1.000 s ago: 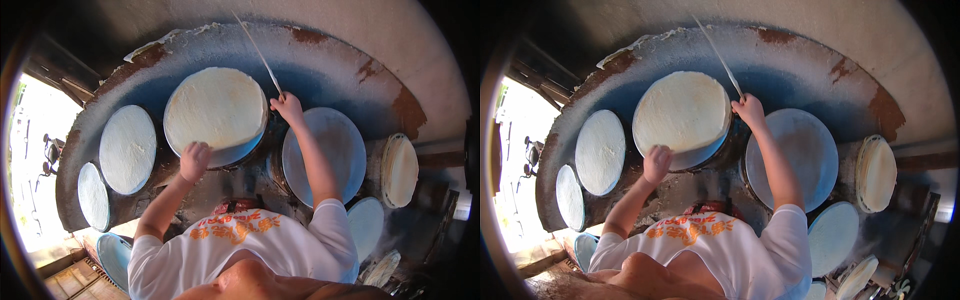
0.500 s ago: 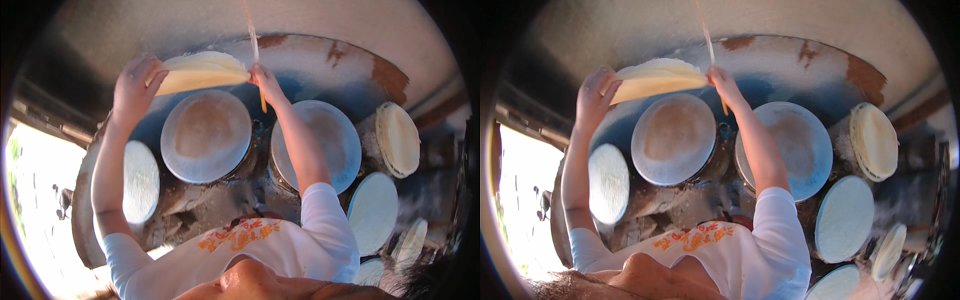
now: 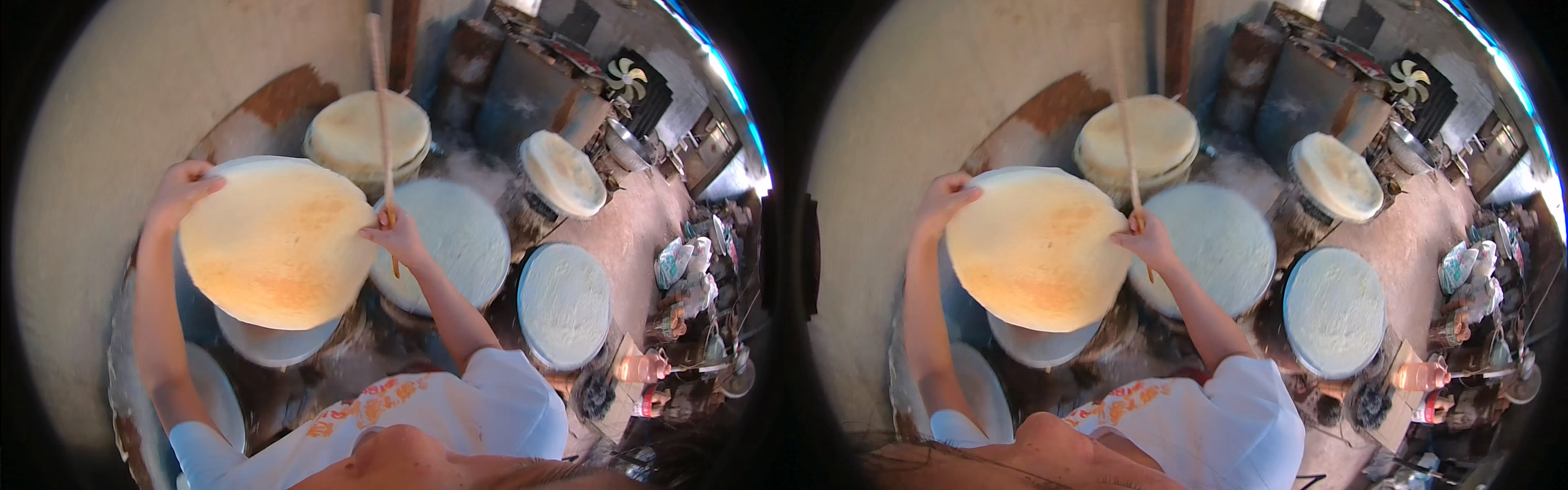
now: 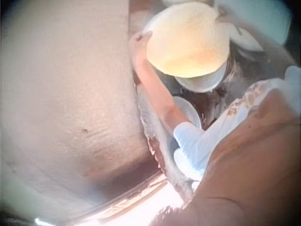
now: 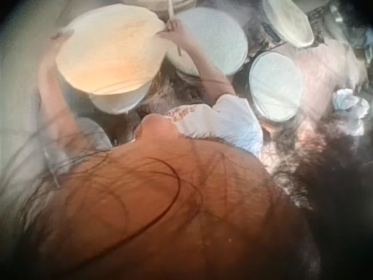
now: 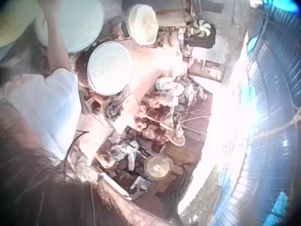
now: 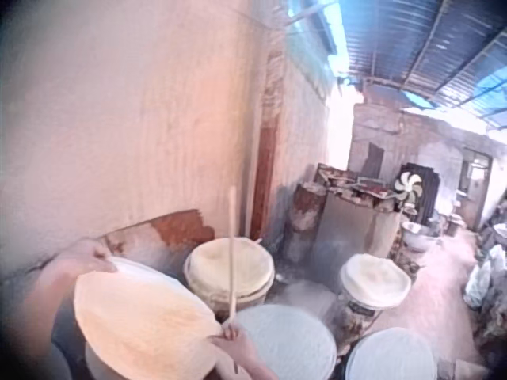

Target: The person pours thin batter onto multiple heated round hotplates using a ladle, spreads it into a thin circle with a stick, and peels off the cooked wrappers by hand.

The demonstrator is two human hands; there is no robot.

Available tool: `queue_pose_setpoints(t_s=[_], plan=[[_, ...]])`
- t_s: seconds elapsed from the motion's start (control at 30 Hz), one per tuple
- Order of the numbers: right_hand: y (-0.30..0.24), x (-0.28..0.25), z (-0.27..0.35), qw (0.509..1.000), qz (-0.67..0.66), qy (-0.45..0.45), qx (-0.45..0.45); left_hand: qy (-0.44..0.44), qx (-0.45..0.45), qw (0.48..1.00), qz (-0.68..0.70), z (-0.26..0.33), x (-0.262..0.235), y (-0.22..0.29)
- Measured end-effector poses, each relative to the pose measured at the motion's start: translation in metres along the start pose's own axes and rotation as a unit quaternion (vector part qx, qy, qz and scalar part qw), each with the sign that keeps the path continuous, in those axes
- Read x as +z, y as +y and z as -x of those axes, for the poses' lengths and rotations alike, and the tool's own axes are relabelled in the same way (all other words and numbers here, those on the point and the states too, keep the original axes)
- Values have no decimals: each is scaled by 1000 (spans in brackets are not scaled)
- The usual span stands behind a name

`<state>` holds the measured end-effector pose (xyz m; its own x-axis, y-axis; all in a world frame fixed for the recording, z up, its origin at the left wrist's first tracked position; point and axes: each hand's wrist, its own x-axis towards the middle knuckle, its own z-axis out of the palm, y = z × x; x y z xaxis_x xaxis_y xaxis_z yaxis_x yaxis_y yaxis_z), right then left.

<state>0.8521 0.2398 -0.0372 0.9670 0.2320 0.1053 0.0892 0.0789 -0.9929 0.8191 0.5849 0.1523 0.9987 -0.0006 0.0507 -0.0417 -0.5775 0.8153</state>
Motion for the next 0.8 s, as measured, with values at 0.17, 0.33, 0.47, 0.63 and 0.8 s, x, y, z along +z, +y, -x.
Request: queue_pose_setpoints(t_s=[0.17, 0.33, 0.47, 0.63, 0.8], plan=[[-39, -94, -154, 983, 14, 124, -133, 275, 246, 878, -306, -207, 51, 121], [31, -175, -293, 954, 119, 268, 70, 385, 435, 667, -466, -235, 160, 154], [99, -173, -330, 921, 196, 319, 108, 226, 408, 755, -462, -147, 193, 118], [132, -171, -343, 916, 236, 307, 106, 153, 202, 826, -503, -82, 177, 37], [135, -232, -352, 863, 399, 296, 89, 162, -14, 891, -424, 52, 186, -37]])
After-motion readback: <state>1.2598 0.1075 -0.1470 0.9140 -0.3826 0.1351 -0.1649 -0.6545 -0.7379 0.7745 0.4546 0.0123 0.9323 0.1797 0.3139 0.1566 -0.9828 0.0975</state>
